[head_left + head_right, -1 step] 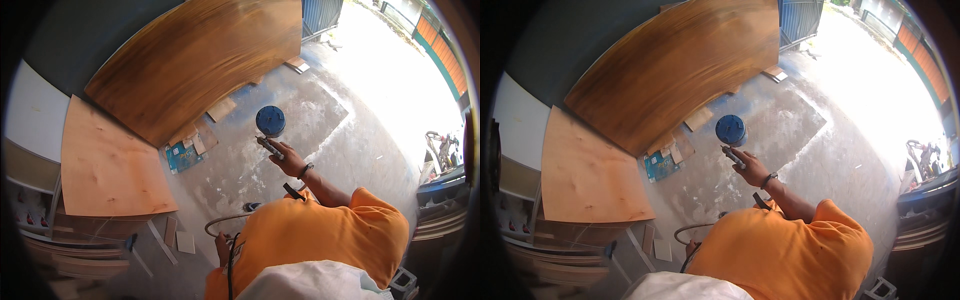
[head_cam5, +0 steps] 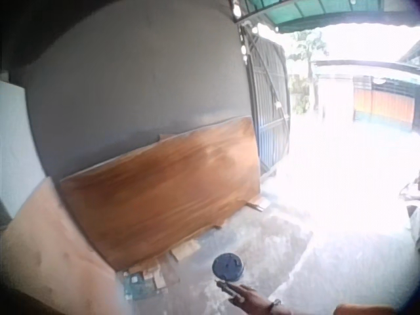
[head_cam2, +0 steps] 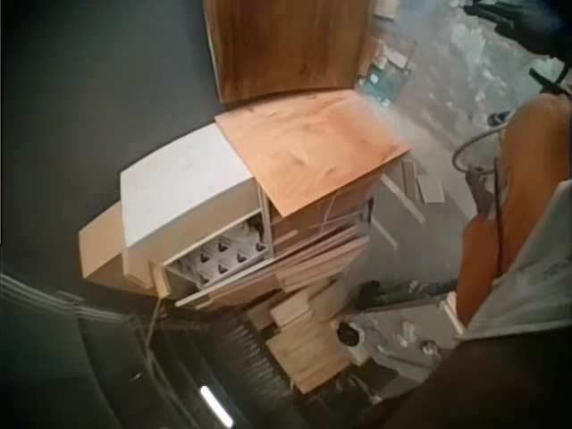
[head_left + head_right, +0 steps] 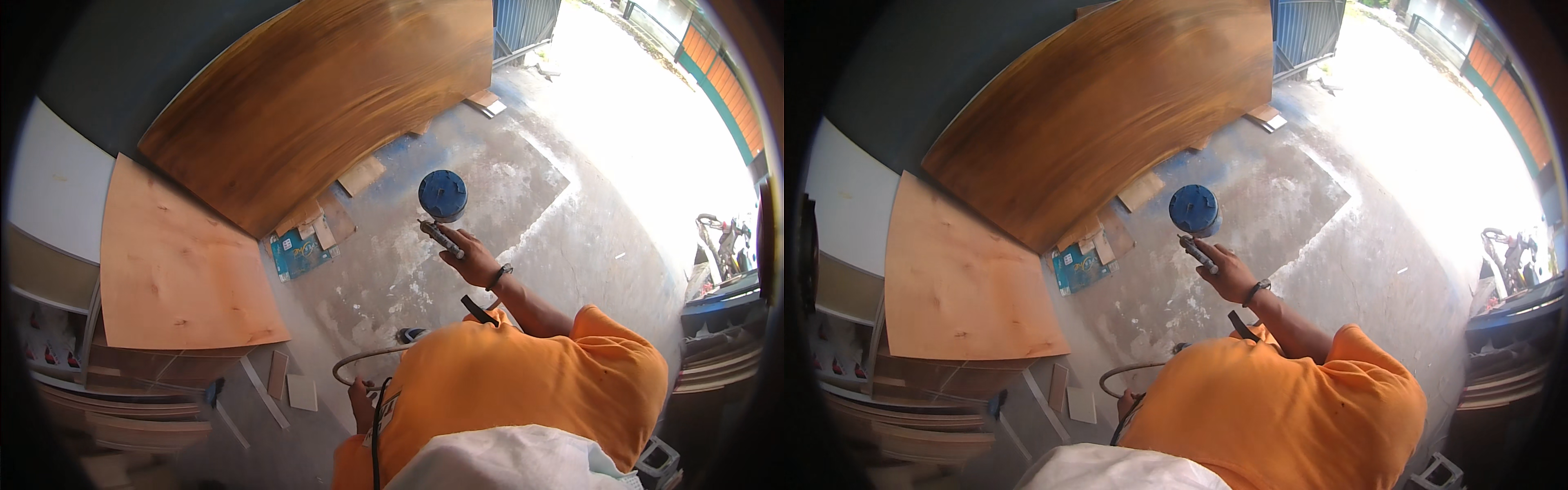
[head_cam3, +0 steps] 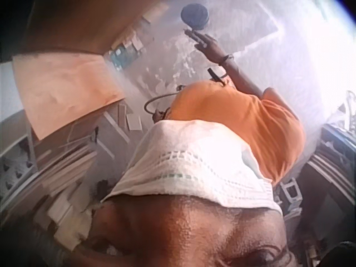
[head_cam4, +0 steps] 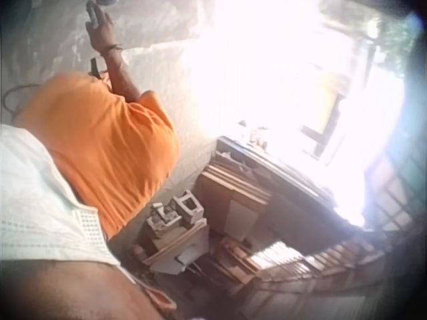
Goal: The person mixes paint in a spray gun cup, then sprays a large wooden board leaning against a wall. The person moves around the board to apply paint evenly.
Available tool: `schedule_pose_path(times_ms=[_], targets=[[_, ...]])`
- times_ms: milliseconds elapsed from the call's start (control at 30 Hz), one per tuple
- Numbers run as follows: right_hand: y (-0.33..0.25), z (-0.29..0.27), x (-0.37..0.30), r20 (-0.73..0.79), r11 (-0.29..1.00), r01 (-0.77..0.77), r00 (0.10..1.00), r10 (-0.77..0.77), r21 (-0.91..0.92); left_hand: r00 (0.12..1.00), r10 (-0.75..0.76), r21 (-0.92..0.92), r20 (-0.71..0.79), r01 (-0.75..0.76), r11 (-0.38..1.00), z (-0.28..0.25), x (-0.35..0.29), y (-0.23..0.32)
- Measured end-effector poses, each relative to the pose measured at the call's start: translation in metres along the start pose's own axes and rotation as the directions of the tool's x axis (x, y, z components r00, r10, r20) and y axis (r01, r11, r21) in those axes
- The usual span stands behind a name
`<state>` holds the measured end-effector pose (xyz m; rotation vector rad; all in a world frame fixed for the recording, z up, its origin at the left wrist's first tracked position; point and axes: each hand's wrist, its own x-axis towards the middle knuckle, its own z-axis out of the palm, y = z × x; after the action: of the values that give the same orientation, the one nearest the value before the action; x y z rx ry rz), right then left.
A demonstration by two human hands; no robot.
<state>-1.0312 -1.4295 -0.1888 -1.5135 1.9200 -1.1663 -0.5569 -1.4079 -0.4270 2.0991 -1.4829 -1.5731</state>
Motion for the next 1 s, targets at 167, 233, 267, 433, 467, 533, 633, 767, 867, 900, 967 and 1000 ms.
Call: schedule_pose_path(times_ms=[167,233,267,433,467,533,633,767,867,900,967,1000], targets=[[0.041,-0.053,-0.045,-0.002,1.0,-0.003,1.0,0.003,-0.002,0.994,-0.103,-0.071,0.03,0.105,0.992,0.037,-0.051,0.018],[0.05,-0.068,-0.065,0.002,1.0,-0.026,1.0,0.026,-0.004,0.994,-0.091,0.003,0.057,0.091,0.996,0.056,-0.099,0.048],[0.054,-0.076,-0.074,0.005,1.0,-0.03,1.0,0.03,0.005,0.978,-0.204,-0.067,0.043,0.207,0.976,0.07,-0.117,0.06],[0.077,-0.111,-0.119,-0.001,0.996,-0.044,0.999,0.044,0.083,0.968,-0.251,0.002,-0.005,0.251,0.968,0.106,-0.144,0.012],[0.079,-0.118,-0.128,0.006,0.993,-0.064,0.998,0.064,0.098,0.972,-0.235,0.027,-0.008,0.235,0.972,0.106,-0.146,0.0],[0.085,-0.133,-0.143,-0.014,0.987,-0.095,0.995,0.098,0.133,0.983,-0.182,0.077,-0.014,0.182,0.98,0.106,-0.15,-0.018],[0.083,-0.142,-0.162,-0.105,0.983,-0.077,0.99,0.095,0.166,0.997,-0.077,0.154,-0.021,0.079,0.985,0.097,-0.15,-0.043],[0.068,-0.145,-0.184,-0.214,0.972,-0.139,0.96,0.179,0.187,0.991,0.13,0.312,-0.024,-0.116,0.943,0.073,-0.142,-0.062],[0.058,-0.136,-0.201,-0.288,0.962,-0.145,0.934,0.211,0.233,0.983,0.169,0.23,-0.077,-0.147,0.962,0.06,-0.139,-0.07],[0.05,-0.133,-0.209,-0.318,0.961,-0.153,0.922,0.223,0.23,0.993,0.061,0.055,-0.105,-0.055,0.997,0.06,-0.145,-0.065],[0.039,-0.13,-0.226,-0.375,0.962,-0.165,0.896,0.238,0.217,0.974,-0.165,-0.25,-0.152,0.124,0.96,0.06,-0.155,-0.054],[0.036,-0.126,-0.233,-0.389,0.964,-0.161,0.891,0.234,0.21,0.945,-0.279,-0.37,-0.172,0.201,0.907,0.052,-0.154,-0.058]])
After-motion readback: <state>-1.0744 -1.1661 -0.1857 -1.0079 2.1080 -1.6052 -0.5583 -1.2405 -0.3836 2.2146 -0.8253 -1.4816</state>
